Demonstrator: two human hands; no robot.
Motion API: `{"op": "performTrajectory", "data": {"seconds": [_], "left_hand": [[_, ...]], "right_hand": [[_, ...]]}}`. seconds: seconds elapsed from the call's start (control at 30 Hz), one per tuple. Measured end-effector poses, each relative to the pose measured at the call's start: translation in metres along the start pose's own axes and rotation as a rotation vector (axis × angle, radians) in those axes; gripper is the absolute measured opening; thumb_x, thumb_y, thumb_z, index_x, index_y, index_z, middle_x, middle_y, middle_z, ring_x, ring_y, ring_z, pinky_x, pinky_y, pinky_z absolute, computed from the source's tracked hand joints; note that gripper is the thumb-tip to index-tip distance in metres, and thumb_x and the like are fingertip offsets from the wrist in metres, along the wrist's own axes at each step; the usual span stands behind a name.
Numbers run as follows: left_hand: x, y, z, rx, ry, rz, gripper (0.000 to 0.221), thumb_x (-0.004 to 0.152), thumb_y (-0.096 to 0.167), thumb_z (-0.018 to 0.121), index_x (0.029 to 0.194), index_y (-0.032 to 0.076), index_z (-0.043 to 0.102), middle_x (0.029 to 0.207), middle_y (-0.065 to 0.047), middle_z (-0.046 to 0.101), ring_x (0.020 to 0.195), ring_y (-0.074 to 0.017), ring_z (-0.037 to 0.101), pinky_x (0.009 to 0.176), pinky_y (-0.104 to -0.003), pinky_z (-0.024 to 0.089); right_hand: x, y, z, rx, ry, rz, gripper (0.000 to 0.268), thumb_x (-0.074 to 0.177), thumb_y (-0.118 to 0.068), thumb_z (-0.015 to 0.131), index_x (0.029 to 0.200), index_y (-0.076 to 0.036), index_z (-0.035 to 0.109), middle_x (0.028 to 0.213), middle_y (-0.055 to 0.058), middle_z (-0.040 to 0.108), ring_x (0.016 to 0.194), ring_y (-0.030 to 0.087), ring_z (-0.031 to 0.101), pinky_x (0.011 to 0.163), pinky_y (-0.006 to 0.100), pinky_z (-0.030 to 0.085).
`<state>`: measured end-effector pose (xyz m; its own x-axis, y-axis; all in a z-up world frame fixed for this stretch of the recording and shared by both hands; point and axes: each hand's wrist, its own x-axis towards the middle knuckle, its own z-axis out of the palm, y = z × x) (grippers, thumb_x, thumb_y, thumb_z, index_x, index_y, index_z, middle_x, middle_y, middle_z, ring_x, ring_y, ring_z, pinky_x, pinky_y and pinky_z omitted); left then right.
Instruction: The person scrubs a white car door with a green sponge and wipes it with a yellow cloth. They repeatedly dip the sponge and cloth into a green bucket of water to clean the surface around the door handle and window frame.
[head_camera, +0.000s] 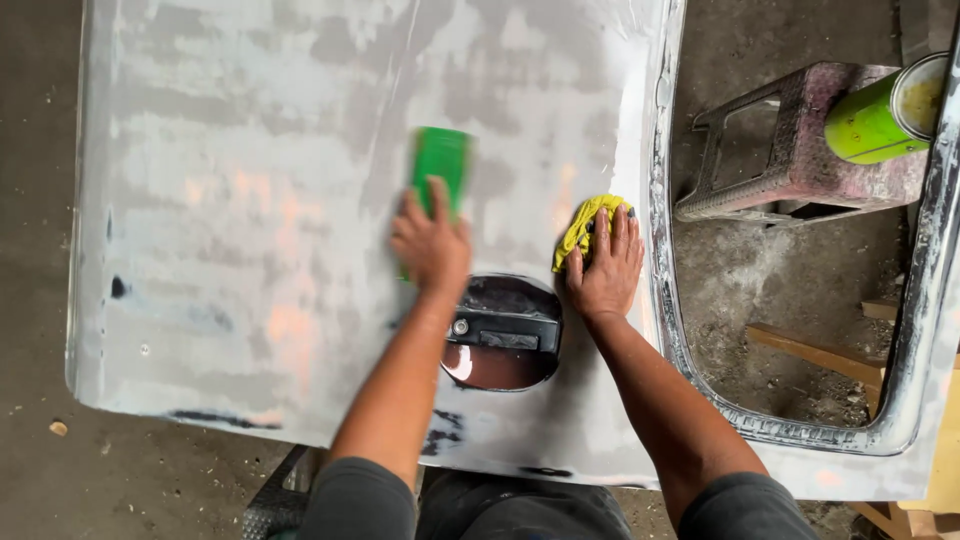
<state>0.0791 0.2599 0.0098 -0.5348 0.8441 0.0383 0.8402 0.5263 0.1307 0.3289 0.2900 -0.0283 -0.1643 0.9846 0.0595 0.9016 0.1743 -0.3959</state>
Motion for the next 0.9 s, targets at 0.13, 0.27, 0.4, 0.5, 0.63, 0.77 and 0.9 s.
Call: {"op": "performTrajectory", "data": {"seconds": [0.13,0.27,0.4,0.5,0.63,0.77,0.9], "left_hand": [[-0.024,0.040,0.004,-0.091,-0.165,0.427,0.078,0.084,0.041,0.069,0.153,0.024,0.038,0.153,-0.023,0.036,0.128,-0.0452,0.045,0.096,-0.061,0.040],[0.017,-0.020,0.022,-0.102,-0.043,0.604,0.074,0.092,0.037,0.067,0.159,0.023,0.038,0.152,-0.021,0.040,0.128,-0.0409,0.048,0.097,-0.060,0.042],[0.079,-0.082,0.024,-0.039,0.165,-0.358,0.072,0.094,0.043,0.068,0.155,0.018,0.038,0.151,-0.022,0.041,0.119,-0.0447,0.048,0.090,-0.058,0.042],[0.071,-0.059,0.021,0.020,0.186,-0.270,0.076,0.091,0.043,0.068,0.156,0.019,0.037,0.152,-0.024,0.039,0.121,-0.0451,0.048,0.091,-0.058,0.041],[0.028,0.014,0.013,-0.044,-0.016,0.132,0.077,0.089,0.042,0.067,0.157,0.023,0.037,0.153,-0.024,0.037,0.123,-0.0447,0.046,0.093,-0.061,0.040],[0.026,0.021,0.019,-0.163,-0.131,0.863,0.074,0.086,0.037,0.067,0.155,0.025,0.041,0.153,-0.023,0.041,0.130,-0.0429,0.047,0.103,-0.062,0.038],[0.082,-0.030,0.018,-0.070,0.017,0.271,0.073,0.092,0.045,0.068,0.157,0.024,0.042,0.150,-0.024,0.041,0.130,-0.0444,0.045,0.096,-0.061,0.040]], "right_hand": [[0.001,0.005,0.006,-0.033,-0.006,-0.024,0.076,0.094,-0.041,0.056,0.163,-0.015,0.036,0.171,0.014,0.024,0.157,0.037,0.021,0.127,0.053,0.014],[-0.001,0.003,0.004,-0.003,0.020,-0.029,0.077,0.095,-0.042,0.056,0.162,-0.011,0.035,0.171,0.016,0.025,0.157,0.038,0.022,0.127,0.054,0.014],[-0.002,0.002,0.005,-0.023,0.025,0.002,0.076,0.093,-0.041,0.057,0.161,-0.012,0.038,0.169,0.017,0.028,0.155,0.040,0.025,0.126,0.053,0.016],[0.000,-0.001,0.005,-0.026,0.055,-0.005,0.074,0.093,-0.041,0.057,0.159,-0.012,0.040,0.168,0.017,0.030,0.154,0.041,0.026,0.126,0.054,0.017],[-0.005,-0.001,0.002,-0.026,0.064,-0.009,0.074,0.093,-0.040,0.057,0.159,-0.012,0.040,0.167,0.018,0.031,0.154,0.041,0.027,0.126,0.054,0.017],[-0.002,0.001,0.005,-0.013,0.091,-0.031,0.072,0.093,-0.040,0.060,0.155,-0.009,0.041,0.166,0.019,0.033,0.154,0.041,0.028,0.126,0.054,0.018],[-0.003,-0.001,0.003,-0.013,0.096,-0.011,0.071,0.092,-0.039,0.061,0.154,-0.009,0.043,0.164,0.019,0.034,0.153,0.042,0.028,0.125,0.053,0.019]]}}
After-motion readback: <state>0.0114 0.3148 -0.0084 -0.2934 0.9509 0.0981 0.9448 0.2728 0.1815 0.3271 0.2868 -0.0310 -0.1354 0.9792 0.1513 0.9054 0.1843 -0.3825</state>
